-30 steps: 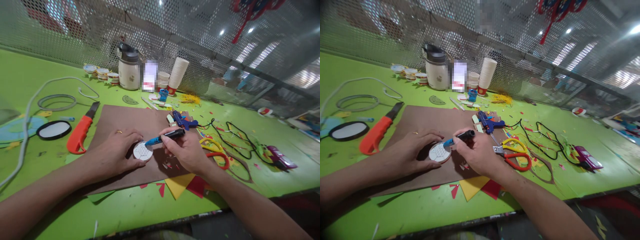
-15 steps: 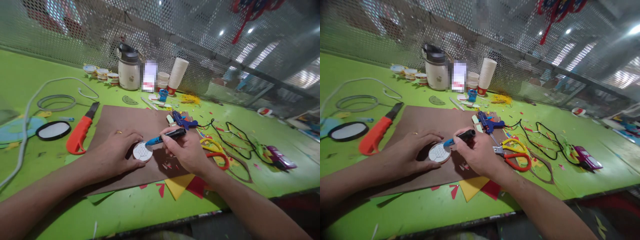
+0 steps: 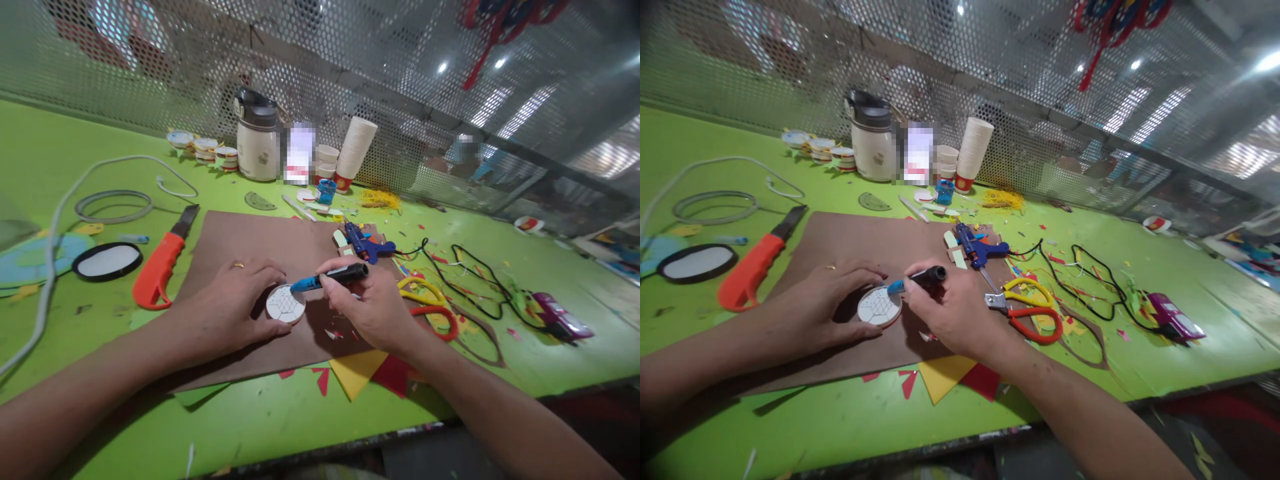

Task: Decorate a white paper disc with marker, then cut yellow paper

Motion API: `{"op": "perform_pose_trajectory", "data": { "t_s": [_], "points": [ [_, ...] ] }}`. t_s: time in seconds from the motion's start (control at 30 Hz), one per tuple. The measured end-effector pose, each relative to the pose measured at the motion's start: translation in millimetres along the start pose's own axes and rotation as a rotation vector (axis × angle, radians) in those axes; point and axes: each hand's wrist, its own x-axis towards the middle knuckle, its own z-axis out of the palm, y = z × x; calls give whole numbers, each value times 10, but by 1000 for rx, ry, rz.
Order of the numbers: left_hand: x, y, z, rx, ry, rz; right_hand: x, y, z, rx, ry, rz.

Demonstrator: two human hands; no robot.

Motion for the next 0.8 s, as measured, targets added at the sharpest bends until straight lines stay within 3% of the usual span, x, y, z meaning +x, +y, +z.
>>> {"op": "perform_pose_trajectory", "data": {
  "t_s": [0.23,0.8],
  "points": [
    [-7,10,-3,2,3,6,11,-27,3,90,45,7],
    [-7,26,-21,4,-13,9,-24,-31,40,35,23,-27]
  ]
}}
